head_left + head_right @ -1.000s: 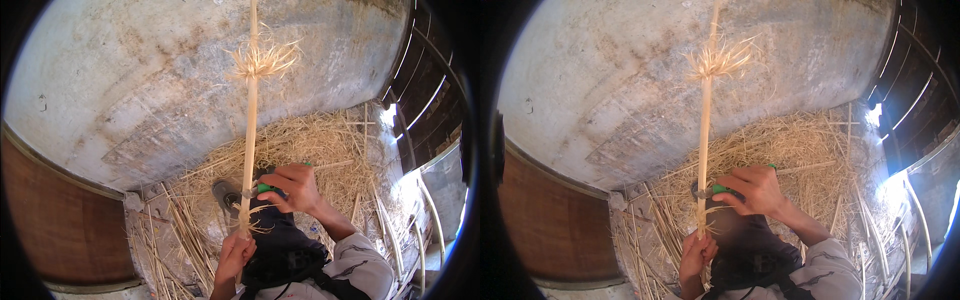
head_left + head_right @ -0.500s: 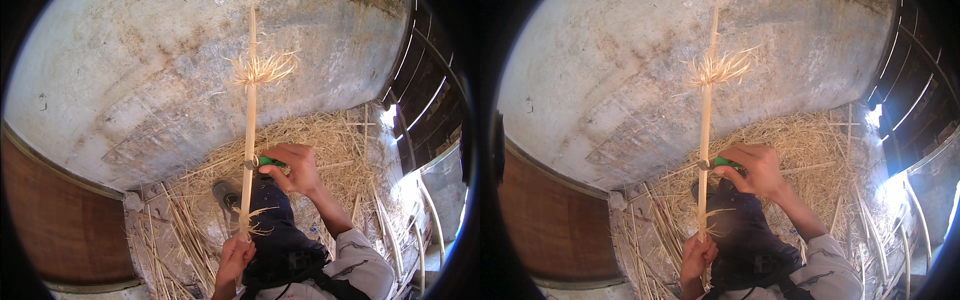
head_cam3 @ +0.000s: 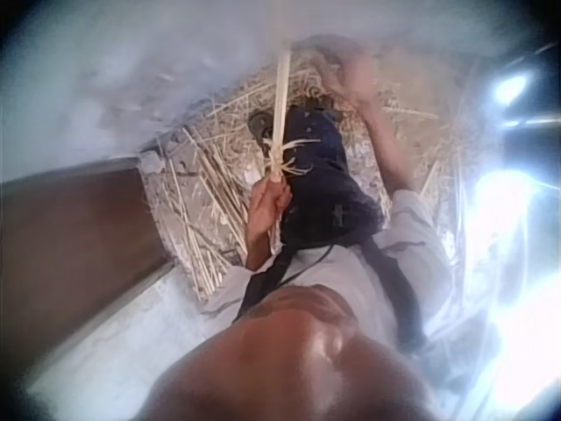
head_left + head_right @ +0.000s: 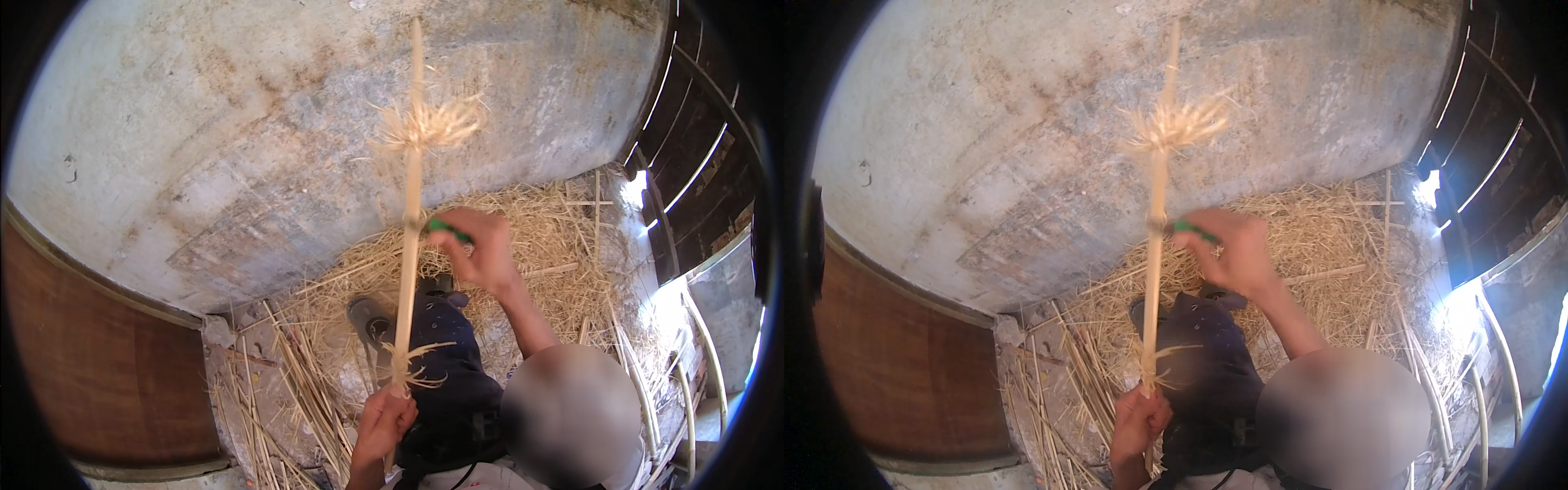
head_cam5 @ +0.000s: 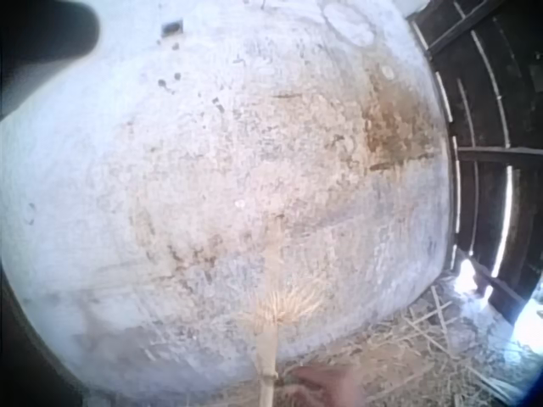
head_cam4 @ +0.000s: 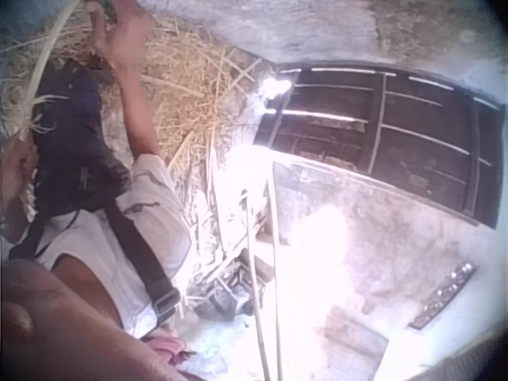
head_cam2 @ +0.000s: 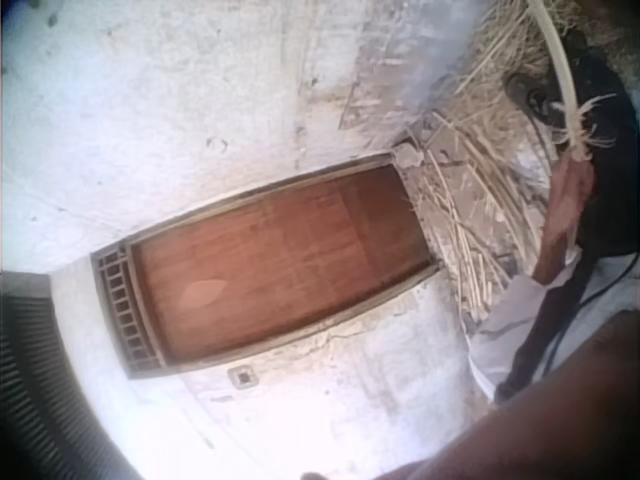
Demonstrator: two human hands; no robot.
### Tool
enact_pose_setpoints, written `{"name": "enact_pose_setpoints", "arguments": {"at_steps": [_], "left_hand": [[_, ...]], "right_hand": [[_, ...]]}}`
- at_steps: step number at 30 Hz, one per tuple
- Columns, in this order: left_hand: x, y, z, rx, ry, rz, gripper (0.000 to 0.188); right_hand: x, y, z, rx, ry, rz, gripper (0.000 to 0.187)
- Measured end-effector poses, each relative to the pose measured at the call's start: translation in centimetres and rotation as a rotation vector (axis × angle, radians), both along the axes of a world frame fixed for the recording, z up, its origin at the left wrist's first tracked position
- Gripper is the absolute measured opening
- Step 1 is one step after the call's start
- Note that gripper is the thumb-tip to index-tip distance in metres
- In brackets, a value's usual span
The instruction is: The person whittles a long wooden rod using a green utility knife, shaving off thin strips of wood to create decorative curled textures at intervals along the rod.
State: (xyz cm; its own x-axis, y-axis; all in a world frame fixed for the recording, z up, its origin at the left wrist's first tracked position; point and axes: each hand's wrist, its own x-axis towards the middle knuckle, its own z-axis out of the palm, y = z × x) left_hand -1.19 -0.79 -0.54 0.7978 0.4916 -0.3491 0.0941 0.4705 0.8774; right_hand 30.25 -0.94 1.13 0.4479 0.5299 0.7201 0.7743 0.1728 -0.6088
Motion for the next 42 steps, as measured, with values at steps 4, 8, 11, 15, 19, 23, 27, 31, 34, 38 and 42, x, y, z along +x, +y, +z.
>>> {"name": "enact_pose_setpoints", "arguments": {"at_steps": [4, 8, 11, 15, 19, 23, 27, 31, 34, 38, 42], "left_hand": [[-1.3, -1.2, -1.7, -0.048, 0.026, -0.027, 0.034], [-0.7, -1.4, -0.9, 0.165, 0.099, -0.021, 0.044], [0.0, -1.1, -0.1, 0.436, 0.155, 0.007, 0.045], [0.7, -0.3, 0.2, 0.560, 0.152, 0.072, 0.044], [1.0, 0.2, 0.1, 0.611, 0.151, 0.071, 0.043], [1.6, 0.1, 0.7, 0.630, 0.150, 0.026, 0.043], [1.4, -0.4, 0.1, 0.560, 0.104, 0.003, 0.044], [1.1, -0.5, 0.5, 0.578, 0.151, -0.008, 0.044], [1.4, -0.5, 0.7, 0.578, 0.158, 0.001, 0.043], [1.0, -0.5, 0.5, 0.585, 0.156, 0.016, 0.043], [0.9, -0.4, 0.5, 0.579, 0.180, 0.019, 0.042]], "right_hand": [[4.9, 0.4, -0.2, -0.060, 0.103, -0.117, 0.025], [4.1, 0.1, -0.1, -0.061, 0.392, -0.001, 0.025], [2.2, -1.5, -0.7, -0.096, 0.343, 0.039, 0.028], [-1.0, -2.5, -1.6, -0.081, 0.071, 0.208, 0.027], [-3.2, -4.3, -0.1, -0.167, -0.091, 0.320, 0.024], [-3.8, -5.5, 0.4, -0.189, -0.224, 0.187, 0.024], [-3.0, -5.5, 0.6, -0.149, -0.166, 0.065, 0.026], [-3.0, -4.9, 0.8, -0.124, -0.191, 0.051, 0.026], [-2.7, -4.7, 0.8, -0.115, -0.190, 0.035, 0.026], [-2.7, -4.0, 1.0, -0.088, -0.181, 0.033, 0.025], [-2.6, -3.5, 0.9, -0.106, -0.153, 0.038, 0.024]]}}
